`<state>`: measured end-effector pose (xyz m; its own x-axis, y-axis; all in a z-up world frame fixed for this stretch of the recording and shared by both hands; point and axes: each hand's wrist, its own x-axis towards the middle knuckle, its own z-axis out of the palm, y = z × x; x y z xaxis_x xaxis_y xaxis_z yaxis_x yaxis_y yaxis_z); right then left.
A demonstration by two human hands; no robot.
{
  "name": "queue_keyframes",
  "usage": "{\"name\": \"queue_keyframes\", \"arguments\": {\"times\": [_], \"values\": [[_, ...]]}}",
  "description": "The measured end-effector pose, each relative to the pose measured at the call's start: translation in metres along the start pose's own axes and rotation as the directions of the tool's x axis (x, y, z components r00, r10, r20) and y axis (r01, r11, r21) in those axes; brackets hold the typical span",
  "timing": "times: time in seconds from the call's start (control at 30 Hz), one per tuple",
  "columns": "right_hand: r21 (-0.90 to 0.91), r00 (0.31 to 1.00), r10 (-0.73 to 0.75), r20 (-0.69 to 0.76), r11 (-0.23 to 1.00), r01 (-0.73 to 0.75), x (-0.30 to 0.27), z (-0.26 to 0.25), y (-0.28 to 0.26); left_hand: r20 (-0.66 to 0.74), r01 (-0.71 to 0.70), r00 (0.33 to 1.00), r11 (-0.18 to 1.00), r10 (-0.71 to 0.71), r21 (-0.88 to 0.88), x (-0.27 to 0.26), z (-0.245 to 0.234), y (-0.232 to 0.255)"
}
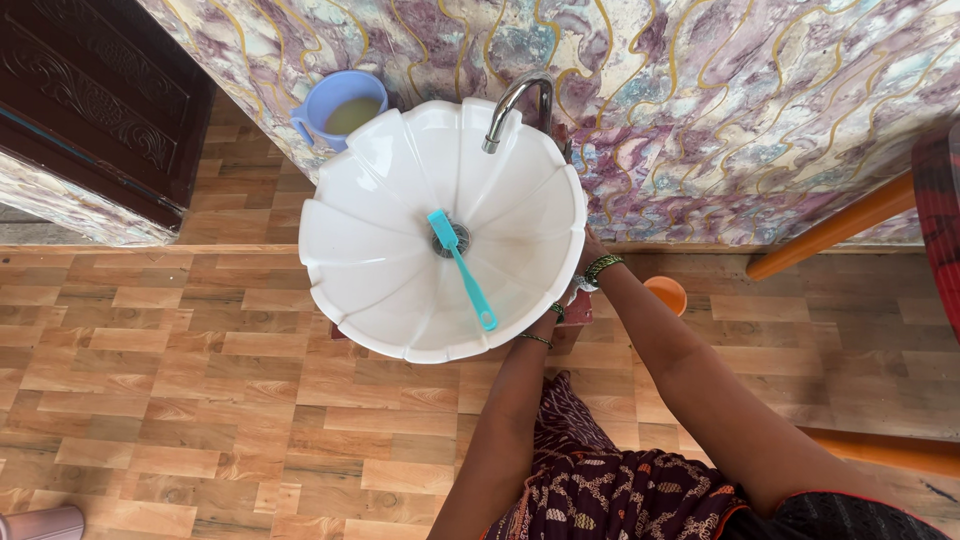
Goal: The person washes a small piece of patterned cloth in a white pedestal sink using running water from the faucet. They scrub the fabric with both hands, rinse it thoroughly, and wring it out repeatedly.
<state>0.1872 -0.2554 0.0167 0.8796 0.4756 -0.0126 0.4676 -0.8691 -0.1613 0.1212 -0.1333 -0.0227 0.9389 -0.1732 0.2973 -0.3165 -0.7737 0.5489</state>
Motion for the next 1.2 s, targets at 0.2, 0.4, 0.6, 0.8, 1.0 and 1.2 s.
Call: {"name": "queue_keyframes", "arguments": {"times": [0.2, 0.4, 0.6, 0.8, 1.0, 1.2], "values": [[0.004, 0.986, 0.124, 0.116, 0.992, -0.125, -0.023, 0.01, -0.019, -0.002, -0.056, 0.998, 0.994, 0.056, -0.097, -0.021, -0.007, -0.001], [0.073, 0.986, 0.164, -0.005, 0.984, -0.163, -0.049, 0.023, -0.034, 0.03, -0.002, 0.999, 0.913, 0.016, -0.407, -0.045, -0.007, -0.002], [0.105, 0.976, 0.2, 0.087, 0.972, -0.208, -0.047, 0.021, -0.034, 0.097, -0.088, 0.99, 0.981, 0.106, -0.173, -0.041, -0.007, 0.0], [0.014, 0.989, 0.123, 0.079, 0.992, -0.124, -0.027, 0.008, -0.022, 0.132, -0.069, 0.99, 0.987, 0.05, 0.147, -0.016, -0.003, 0.006], [0.062, 0.994, 0.093, 0.058, 0.993, -0.097, -0.02, 0.004, -0.017, 0.136, -0.055, 0.99, 0.99, 0.038, 0.129, -0.017, -0.007, -0.001], [0.01, 0.991, 0.115, 0.061, 0.993, -0.116, -0.032, 0.01, -0.025, 0.132, -0.053, 0.99, 0.993, 0.039, 0.104, -0.034, -0.012, -0.007]]}}
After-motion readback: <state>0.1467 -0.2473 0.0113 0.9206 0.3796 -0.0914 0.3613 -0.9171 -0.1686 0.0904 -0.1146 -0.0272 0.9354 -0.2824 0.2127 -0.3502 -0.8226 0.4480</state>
